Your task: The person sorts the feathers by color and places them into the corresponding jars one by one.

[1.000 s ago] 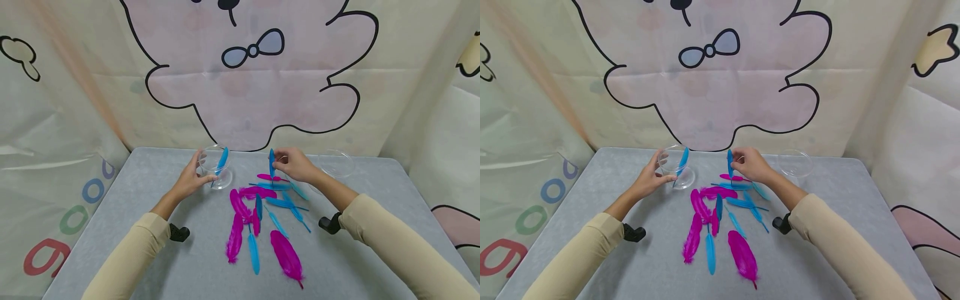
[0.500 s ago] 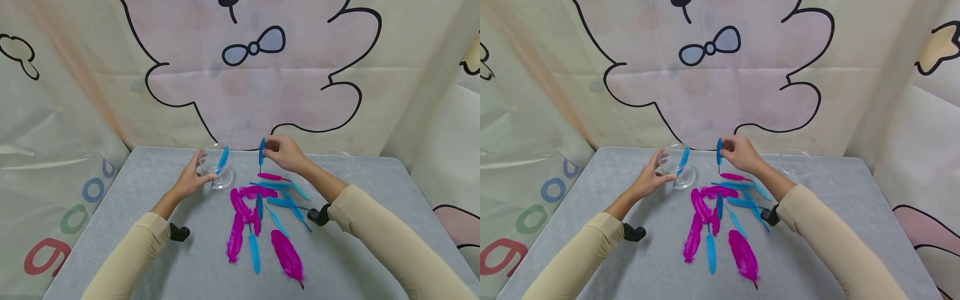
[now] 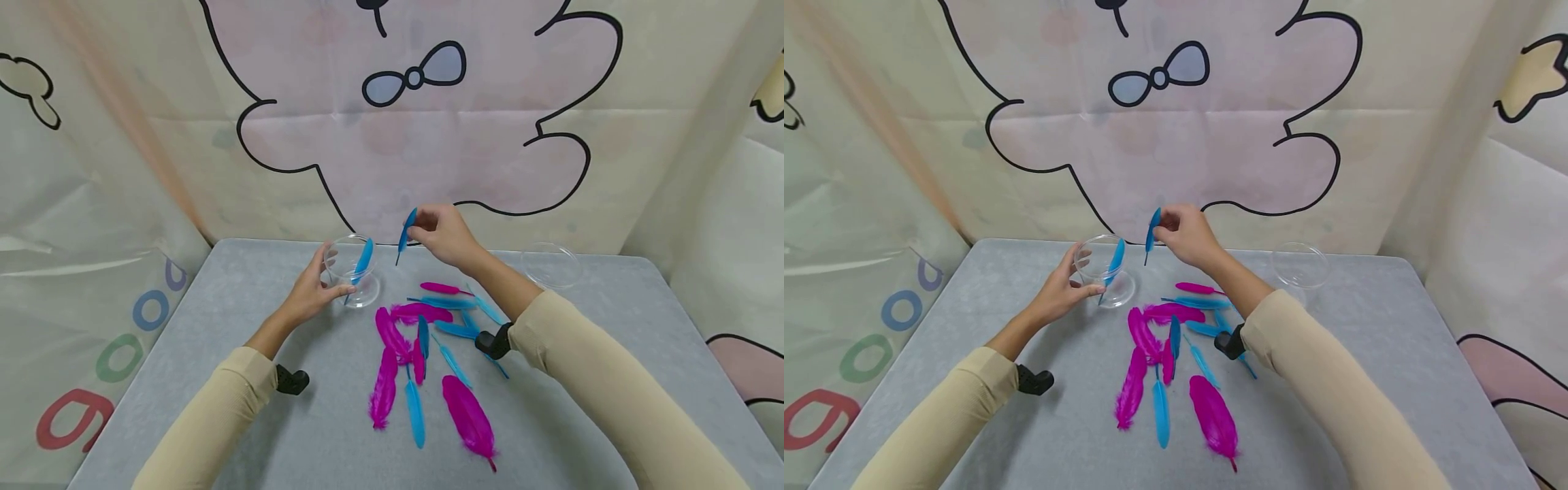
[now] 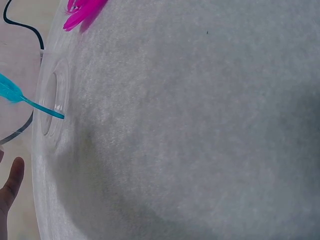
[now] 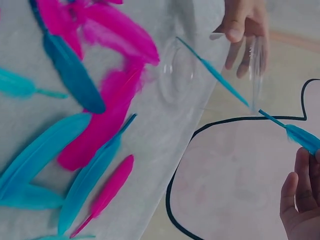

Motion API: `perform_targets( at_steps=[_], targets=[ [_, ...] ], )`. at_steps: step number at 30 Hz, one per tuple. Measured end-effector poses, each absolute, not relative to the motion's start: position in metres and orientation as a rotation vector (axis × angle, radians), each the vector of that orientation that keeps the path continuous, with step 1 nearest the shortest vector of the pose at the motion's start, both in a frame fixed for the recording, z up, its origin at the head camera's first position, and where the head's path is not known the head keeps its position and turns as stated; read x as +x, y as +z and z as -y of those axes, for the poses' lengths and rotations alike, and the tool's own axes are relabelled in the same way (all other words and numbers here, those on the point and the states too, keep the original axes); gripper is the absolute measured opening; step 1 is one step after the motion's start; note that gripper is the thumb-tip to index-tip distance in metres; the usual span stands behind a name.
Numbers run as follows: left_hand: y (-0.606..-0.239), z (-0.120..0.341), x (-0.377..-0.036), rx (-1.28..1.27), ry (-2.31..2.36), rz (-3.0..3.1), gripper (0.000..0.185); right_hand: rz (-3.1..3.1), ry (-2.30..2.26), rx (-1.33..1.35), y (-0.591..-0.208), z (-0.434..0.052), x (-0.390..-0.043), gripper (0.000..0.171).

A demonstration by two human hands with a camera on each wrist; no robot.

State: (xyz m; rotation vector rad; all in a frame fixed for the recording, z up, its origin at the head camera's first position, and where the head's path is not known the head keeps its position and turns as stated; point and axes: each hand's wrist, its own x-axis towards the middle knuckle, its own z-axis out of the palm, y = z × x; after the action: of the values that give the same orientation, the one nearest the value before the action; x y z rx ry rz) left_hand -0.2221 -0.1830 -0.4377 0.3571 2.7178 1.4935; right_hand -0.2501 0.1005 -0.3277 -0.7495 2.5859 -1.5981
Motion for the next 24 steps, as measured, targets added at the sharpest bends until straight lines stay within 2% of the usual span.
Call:
perform_targets(
  at_steps=[24],
  targets=[
    [-0.436, 0.184, -0.224, 0.333, 1.482, -2.712, 0.102, -2.482, -1.805, -0.529, -0.332, -0.062, -0.257, 0.01]
  ],
)
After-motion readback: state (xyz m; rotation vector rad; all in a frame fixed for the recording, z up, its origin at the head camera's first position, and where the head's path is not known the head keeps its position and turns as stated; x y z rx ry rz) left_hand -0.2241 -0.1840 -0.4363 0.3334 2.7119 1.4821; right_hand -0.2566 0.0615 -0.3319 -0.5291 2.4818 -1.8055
